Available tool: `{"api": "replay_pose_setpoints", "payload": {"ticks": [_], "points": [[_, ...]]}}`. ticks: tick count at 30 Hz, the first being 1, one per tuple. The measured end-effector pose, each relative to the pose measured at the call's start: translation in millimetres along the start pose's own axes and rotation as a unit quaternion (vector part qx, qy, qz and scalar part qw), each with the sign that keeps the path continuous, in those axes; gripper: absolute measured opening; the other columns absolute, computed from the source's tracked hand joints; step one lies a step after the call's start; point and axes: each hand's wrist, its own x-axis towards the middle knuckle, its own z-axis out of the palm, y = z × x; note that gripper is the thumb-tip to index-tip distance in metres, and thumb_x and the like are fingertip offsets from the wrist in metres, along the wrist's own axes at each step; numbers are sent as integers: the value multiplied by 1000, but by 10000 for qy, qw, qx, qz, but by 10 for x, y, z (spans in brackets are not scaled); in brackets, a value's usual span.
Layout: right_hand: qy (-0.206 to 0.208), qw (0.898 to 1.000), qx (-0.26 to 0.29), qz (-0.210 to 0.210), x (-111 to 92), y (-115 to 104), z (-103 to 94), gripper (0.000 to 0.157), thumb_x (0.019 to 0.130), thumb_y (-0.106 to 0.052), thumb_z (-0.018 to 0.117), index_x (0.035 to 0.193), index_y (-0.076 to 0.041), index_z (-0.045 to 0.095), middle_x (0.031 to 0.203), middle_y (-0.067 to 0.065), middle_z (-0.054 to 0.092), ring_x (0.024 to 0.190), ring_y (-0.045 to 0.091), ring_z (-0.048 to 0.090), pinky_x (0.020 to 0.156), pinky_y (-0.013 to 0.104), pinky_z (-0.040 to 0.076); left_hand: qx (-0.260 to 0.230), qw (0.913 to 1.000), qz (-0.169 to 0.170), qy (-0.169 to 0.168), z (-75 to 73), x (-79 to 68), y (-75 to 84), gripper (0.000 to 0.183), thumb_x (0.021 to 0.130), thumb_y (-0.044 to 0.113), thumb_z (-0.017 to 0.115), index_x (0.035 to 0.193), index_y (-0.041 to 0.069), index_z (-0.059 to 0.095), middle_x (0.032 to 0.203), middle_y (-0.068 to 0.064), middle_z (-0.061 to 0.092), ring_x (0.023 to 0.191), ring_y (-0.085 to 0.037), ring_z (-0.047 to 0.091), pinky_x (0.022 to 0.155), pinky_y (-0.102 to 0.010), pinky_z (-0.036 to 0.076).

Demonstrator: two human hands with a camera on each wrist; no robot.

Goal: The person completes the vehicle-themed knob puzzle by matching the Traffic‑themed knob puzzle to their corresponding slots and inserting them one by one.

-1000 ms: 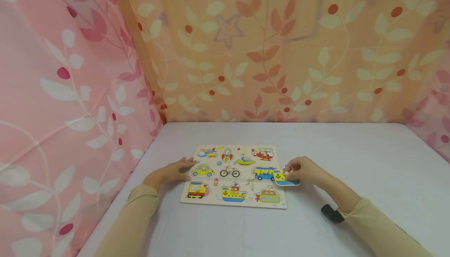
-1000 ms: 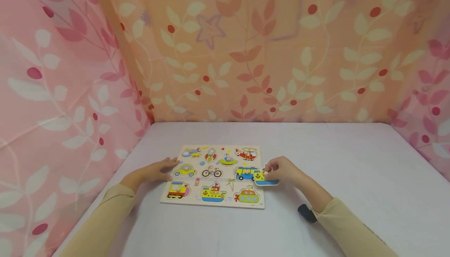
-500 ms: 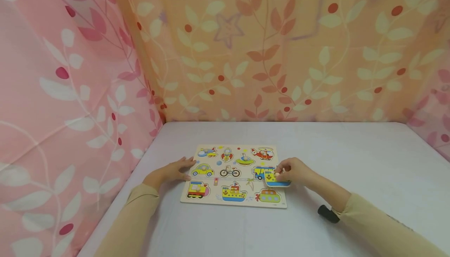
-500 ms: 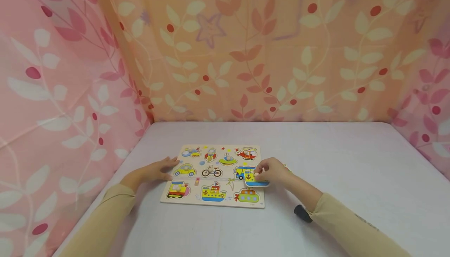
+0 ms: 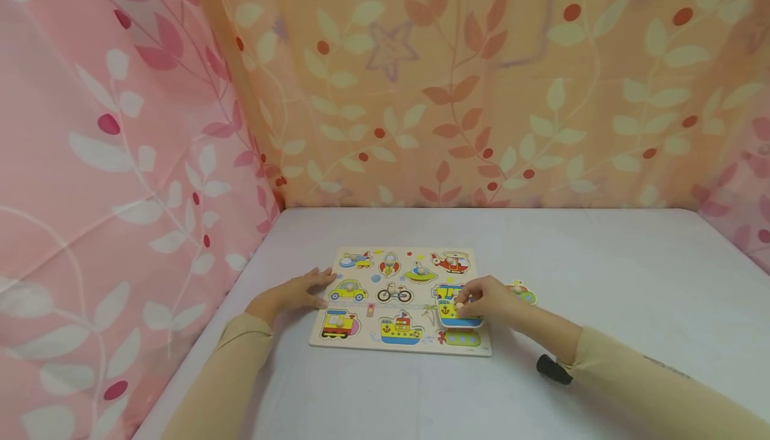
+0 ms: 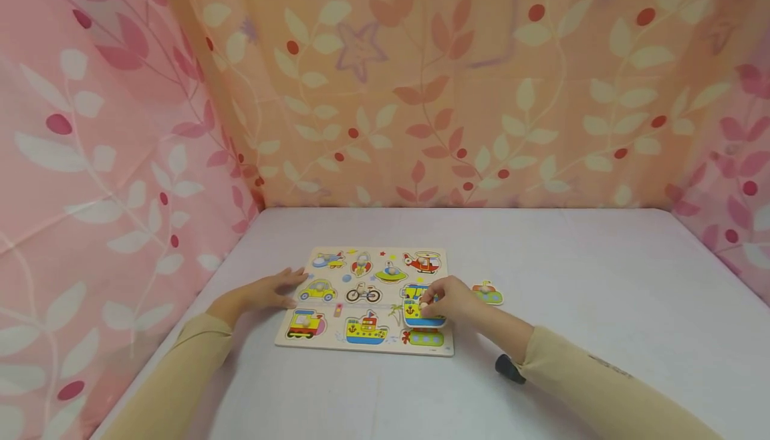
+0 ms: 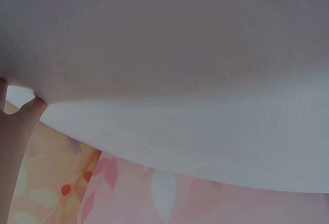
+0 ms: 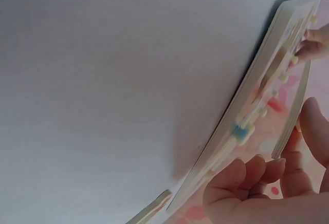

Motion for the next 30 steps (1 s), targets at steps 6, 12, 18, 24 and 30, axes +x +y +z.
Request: {"api": "replay_pose_setpoints", "payload": {"ticks": [6,12,18,24,30], "points": [[-5,9999,49,134,4,-78,82,11,78,-9,81,83,-7,71,73,4,47,76,20,44,62,29,33,37,10000,-41,-32,8,9,-6,72,88,25,71,151,21,37,161,-4,21,148,-35,3,111,-66,6],[-102,9991,269,310,-1,-132,204,8,80,-9,79,84,-8,72,81,7,50,71,19,47,56,25,40,-18,10000,-76,-16,2,7,-5,73,88,25,71,151,22,37,161,-3,20,148,-34,3,111,-66,6],[-151,9994,276,155,8,-183,314,8,80,-8,79,83,-7,72,81,6,51,64,16,45,49,21,36,8,10000,70,-42,6,5,-21,73,88,23,71,151,18,36,160,-6,20,147,-36,3,111,-66,5],[-114,9998,146,15,49,-271,404,9,77,-9,81,80,-9,73,78,4,48,76,18,44,56,25,33,-15,9999,120,-36,-2,5,-21,72,88,22,71,151,17,36,160,-5,21,147,-36,3,111,-66,4],[-42,9998,134,150,58,-354,510,10,76,-8,82,78,-9,72,78,4,49,77,19,44,60,27,32,-13,9998,185,-35,-3,-2,-16,73,88,22,71,151,16,36,160,-7,21,147,-36,3,111,-66,5]]}}
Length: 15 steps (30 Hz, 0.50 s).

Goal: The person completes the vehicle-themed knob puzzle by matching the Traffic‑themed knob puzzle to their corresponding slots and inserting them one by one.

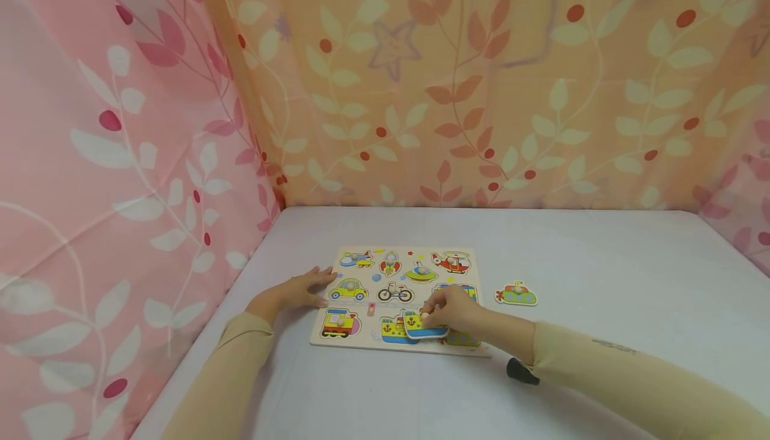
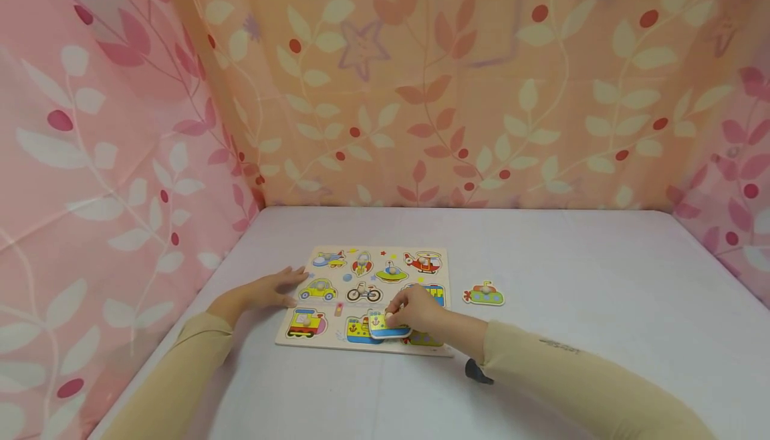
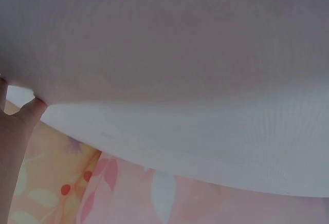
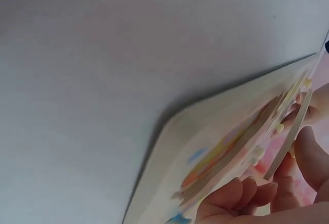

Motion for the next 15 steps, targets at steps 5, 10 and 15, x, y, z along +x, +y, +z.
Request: {"api": "replay_pose_setpoints", "payload": {"ticks": [5,10,15], "points": [[-126,9999,-4,-10,-23,-70,105,11,78,-9,80,77,-9,70,77,4,50,72,17,46,53,23,34,-9,10000,-39,13,0,4,-4,73,87,24,72,151,16,37,160,-7,20,147,-37,2,111,-66,4],[-295,9995,53,-39,-38,-120,187,12,81,-9,78,76,-9,68,75,4,52,50,12,40,40,18,32,-82,9998,-163,16,13,7,-8,72,87,24,72,151,19,38,160,-4,21,148,-35,2,111,-66,4],[-299,9992,-147,-227,-11,-166,252,11,81,-10,78,76,-9,69,74,4,53,60,14,45,46,20,33,-104,9997,-214,37,15,12,-3,72,87,23,72,151,20,38,160,-2,21,148,-34,1,111,-66,3]]}}
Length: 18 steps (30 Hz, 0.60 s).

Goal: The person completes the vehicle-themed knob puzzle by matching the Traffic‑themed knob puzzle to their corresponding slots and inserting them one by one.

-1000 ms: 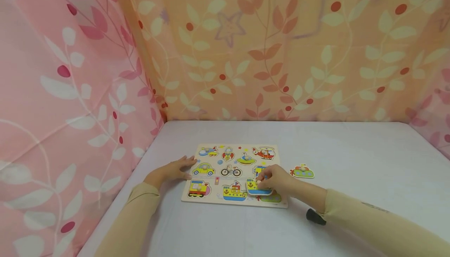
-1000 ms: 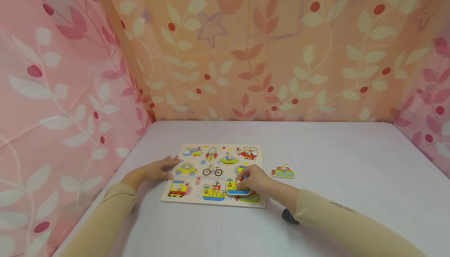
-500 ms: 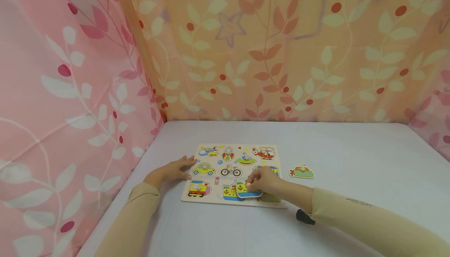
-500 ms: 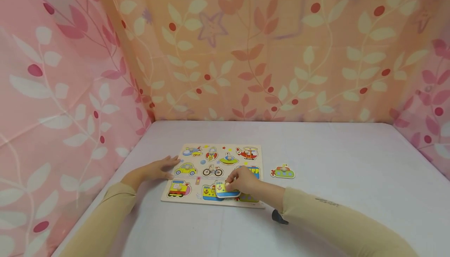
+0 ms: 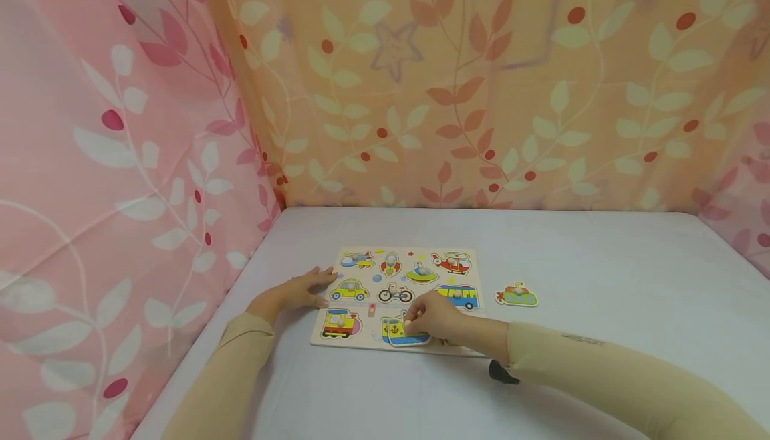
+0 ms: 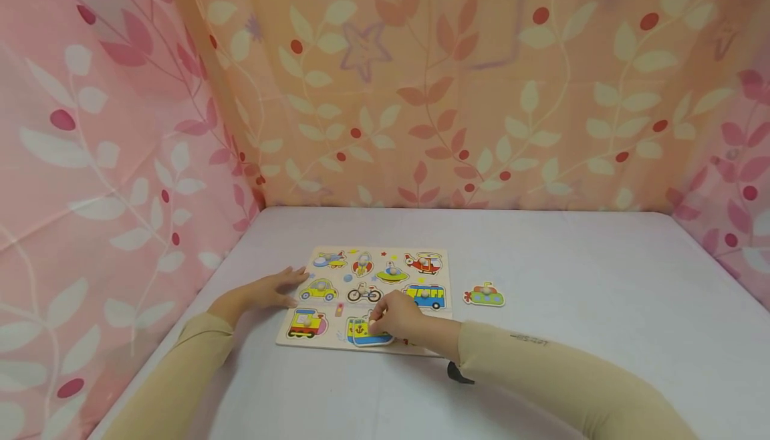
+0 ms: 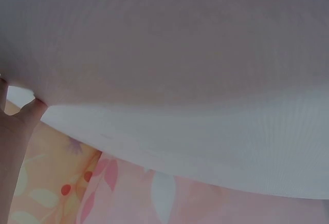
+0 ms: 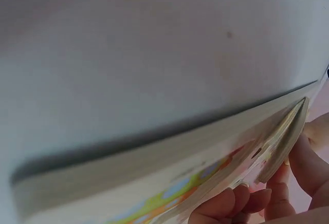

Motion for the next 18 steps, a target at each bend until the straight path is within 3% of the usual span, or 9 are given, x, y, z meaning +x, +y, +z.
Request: {"api": "replay_pose_setpoints", "payload": {"ticks": [3,18], "points": [[0,10000,-58,-62,33,-20,32,11,81,-8,79,75,-8,69,73,4,54,71,16,49,52,23,35,29,10000,57,9,-4,-2,4,72,87,23,72,150,19,38,160,-3,21,148,-35,2,111,-66,3],[-238,9979,-599,66,189,-47,76,12,79,-14,81,76,-12,70,80,0,60,81,17,53,72,33,45,37,10000,-10,32,4,-5,8,72,87,23,72,151,19,37,160,-4,21,147,-35,3,110,-67,4]]}}
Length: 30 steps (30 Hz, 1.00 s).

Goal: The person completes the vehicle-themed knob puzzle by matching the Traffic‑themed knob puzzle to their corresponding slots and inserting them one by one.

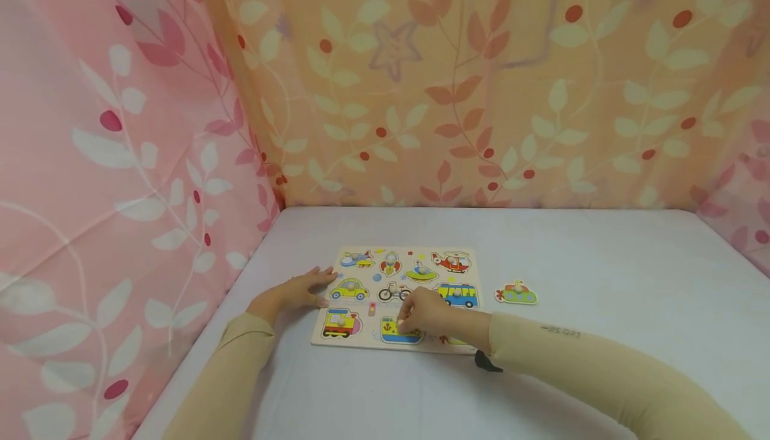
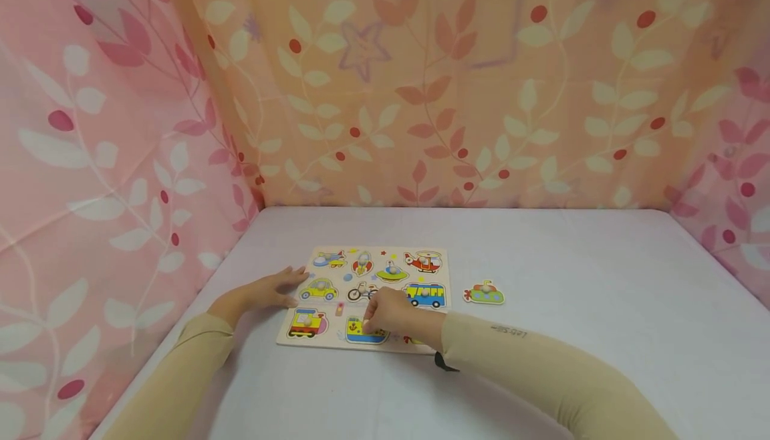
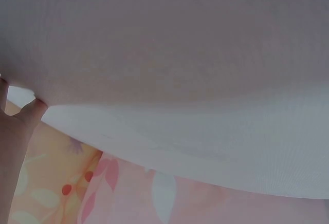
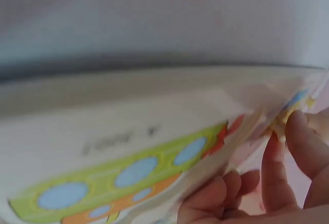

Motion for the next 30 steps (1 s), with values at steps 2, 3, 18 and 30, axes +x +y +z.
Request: {"api": "replay_pose_setpoints", "payload": {"ticks": [2,3,18,30], "points": [[-14,10000,7,-35,-10,15,-33,11,78,-15,82,78,-12,72,83,0,60,82,18,52,72,33,44,-11,10000,-2,2,4,-1,5,72,87,23,72,151,18,38,160,-4,21,147,-35,3,110,-67,4],[-12,10000,26,-62,-17,26,-51,10,78,-15,82,79,-12,72,85,0,60,82,18,52,71,32,43,-13,10000,7,1,7,-3,7,72,87,24,72,150,18,38,160,-4,21,147,-35,3,110,-67,4],[529,9983,186,156,-207,453,-718,20,81,-15,79,99,-8,75,101,7,59,93,24,51,77,37,45,101,9998,143,-8,18,3,-16,72,87,26,72,150,16,38,160,-8,21,147,-38,4,110,-68,4],[832,9947,146,590,-415,923,-1389,36,87,-18,73,117,0,66,123,28,54,109,40,48,92,56,43,94,9999,97,-37,2,-1,7,71,88,24,71,150,16,38,160,-9,20,147,-38,4,111,-66,5]]}}
